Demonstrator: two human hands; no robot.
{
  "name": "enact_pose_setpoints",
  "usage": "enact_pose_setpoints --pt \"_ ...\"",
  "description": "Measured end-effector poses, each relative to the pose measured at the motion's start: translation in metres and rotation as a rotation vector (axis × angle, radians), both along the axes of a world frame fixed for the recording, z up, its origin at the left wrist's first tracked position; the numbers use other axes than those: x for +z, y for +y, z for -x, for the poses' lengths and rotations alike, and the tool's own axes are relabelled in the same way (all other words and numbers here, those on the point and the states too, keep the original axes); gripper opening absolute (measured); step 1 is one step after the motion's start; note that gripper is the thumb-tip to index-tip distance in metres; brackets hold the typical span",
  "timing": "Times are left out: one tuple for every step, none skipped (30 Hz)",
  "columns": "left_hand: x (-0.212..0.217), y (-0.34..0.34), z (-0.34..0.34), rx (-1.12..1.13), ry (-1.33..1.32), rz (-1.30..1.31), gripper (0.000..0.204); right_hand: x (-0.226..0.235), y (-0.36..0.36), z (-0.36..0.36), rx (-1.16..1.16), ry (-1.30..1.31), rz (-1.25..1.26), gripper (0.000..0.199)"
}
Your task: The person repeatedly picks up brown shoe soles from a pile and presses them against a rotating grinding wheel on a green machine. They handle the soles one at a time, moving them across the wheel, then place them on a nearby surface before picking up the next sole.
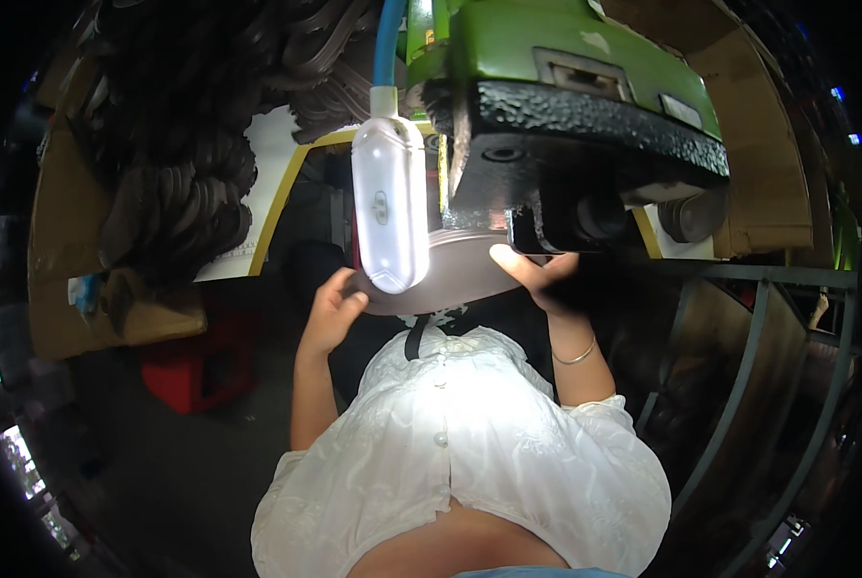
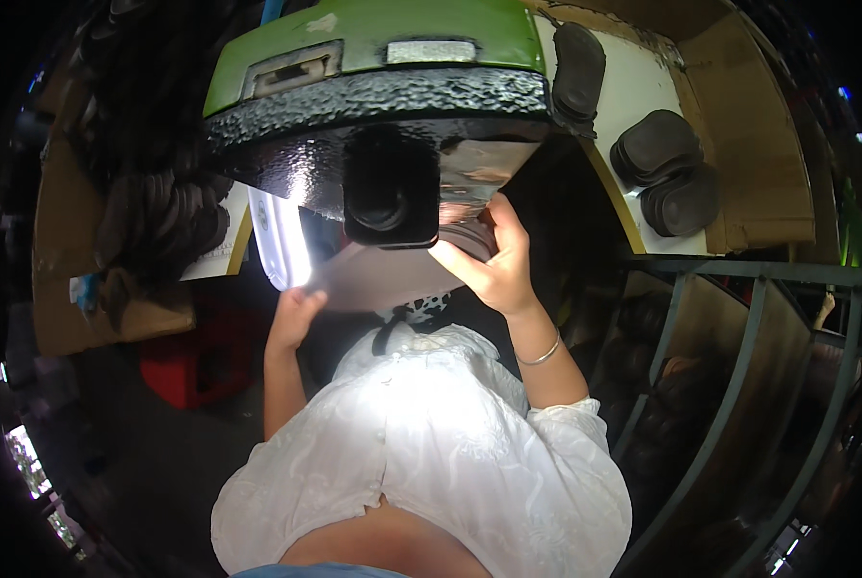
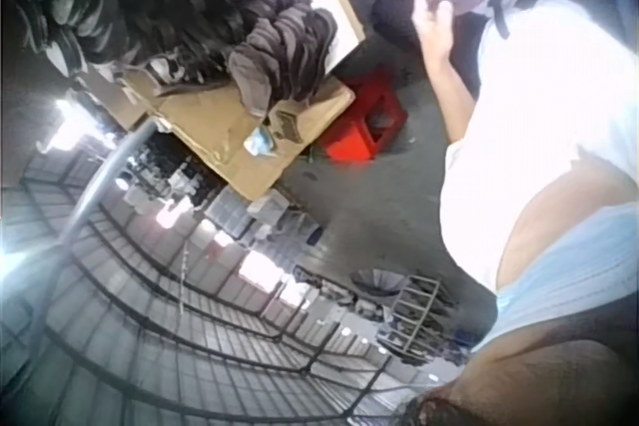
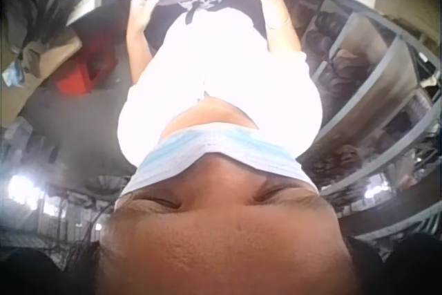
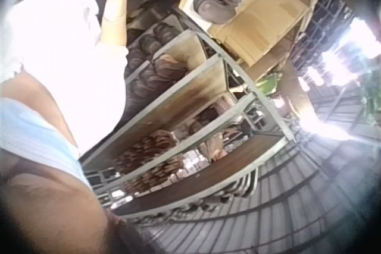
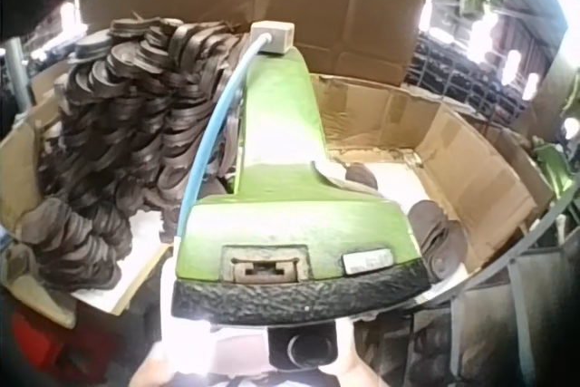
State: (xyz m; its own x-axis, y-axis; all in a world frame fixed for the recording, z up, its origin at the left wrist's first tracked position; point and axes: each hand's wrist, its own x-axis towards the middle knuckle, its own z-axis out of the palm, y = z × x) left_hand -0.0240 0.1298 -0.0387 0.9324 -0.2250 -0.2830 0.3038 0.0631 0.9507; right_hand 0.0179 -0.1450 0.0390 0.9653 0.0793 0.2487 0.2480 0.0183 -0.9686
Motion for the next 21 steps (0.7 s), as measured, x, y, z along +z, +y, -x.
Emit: enact_pose_setpoints --pt "-0.008 -0.002 0.001 -0.084 -0.007 -0.048 0.028 0.003 0.005 -0.003 -0.016 -0.029 0.044 0.034" --pt "-0.016 -0.009 0.002 -0.176 -0.046 -0.041 0.034 0.001 0.008 -0.006 -0.018 -0.063 0.039 0.038" --pt "-0.024 -0.014 0.003 -0.271 -0.02 -0.15 0.038 -0.001 0.011 -0.008 -0.004 -0.085 0.069 0.038" --pt "-0.026 -0.028 0.004 -0.321 -0.068 -0.175 0.039 -0.002 0.013 -0.009 0.009 -0.108 0.1 0.038" --pt "-0.025 -0.04 0.004 -0.384 -0.144 -0.278 0.037 -0.002 0.014 -0.012 0.021 -0.13 0.13 0.039" --pt "-0.024 -0.052 0.002 -0.448 -0.18 -0.336 0.035 -0.001 0.014 -0.016 0.098 -0.128 0.152 0.033" --pt "-0.011 -0.069 -0.002 -0.375 -0.265 -0.317 0.034 0.003 0.016 -0.019 0.12 -0.105 0.141 0.031" --pt "0.002 -0.084 -0.008 -0.259 -0.319 -0.21 0.031 0.008 0.018 -0.02 0.144 -0.082 0.127 0.029" --pt "0.015 -0.095 -0.017 -0.183 -0.357 -0.186 0.029 0.01 0.019 -0.021 0.163 -0.057 0.116 0.027" --pt "0.027 -0.102 -0.027 -0.099 -0.395 -0.168 0.027 0.006 0.018 -0.023 0.182 -0.183 0.173 0.031" --pt "0.034 -0.107 -0.035 -0.019 -0.436 -0.146 0.025 -0.003 0.016 -0.021 0.207 -0.09 0.006 0.033" --pt "0.035 -0.112 -0.04 -0.034 -0.474 -0.15 0.024 -0.017 0.011 -0.016 0.218 0.003 -0.153 0.034" --pt "0.036 -0.116 -0.046 -0.047 -0.516 -0.156 0.022 -0.031 0.005 -0.013 0.23 0.093 -0.315 0.036" --pt "0.037 -0.119 -0.049 -0.059 -0.559 -0.162 0.021 -0.04 -0.006 -0.005 0.228 0.293 -0.186 0.04" --pt "0.041 -0.122 -0.05 -0.04 -0.519 -0.14 0.02 -0.043 -0.009 0.002 0.279 0.285 -0.134 0.043" --pt "0.049 -0.121 -0.045 -0.017 -0.477 -0.124 0.02 -0.048 -0.016 0.015 0.377 0.376 0.022 0.042" --pt "0.053 -0.12 -0.039 0.005 -0.435 -0.108 0.02 -0.055 -0.03 0.024 0.472 0.469 0.178 0.042" --pt "0.05 -0.12 -0.033 0.06 -0.363 -0.091 0.02 -0.068 -0.048 0.029 0.538 0.489 0.309 0.039" --pt "0.05 -0.118 -0.03 0.051 -0.285 -0.005 0.02 -0.078 -0.067 0.034 0.612 0.51 0.439 0.036" --pt "0.05 -0.115 -0.028 0.045 -0.202 0.081 0.02 -0.067 -0.083 0.034 0.51 0.519 0.496 0.032" --pt "0.049 -0.113 -0.025 0.044 -0.175 0.114 0.02 -0.06 -0.097 0.036 0.352 0.537 0.304 0.029"
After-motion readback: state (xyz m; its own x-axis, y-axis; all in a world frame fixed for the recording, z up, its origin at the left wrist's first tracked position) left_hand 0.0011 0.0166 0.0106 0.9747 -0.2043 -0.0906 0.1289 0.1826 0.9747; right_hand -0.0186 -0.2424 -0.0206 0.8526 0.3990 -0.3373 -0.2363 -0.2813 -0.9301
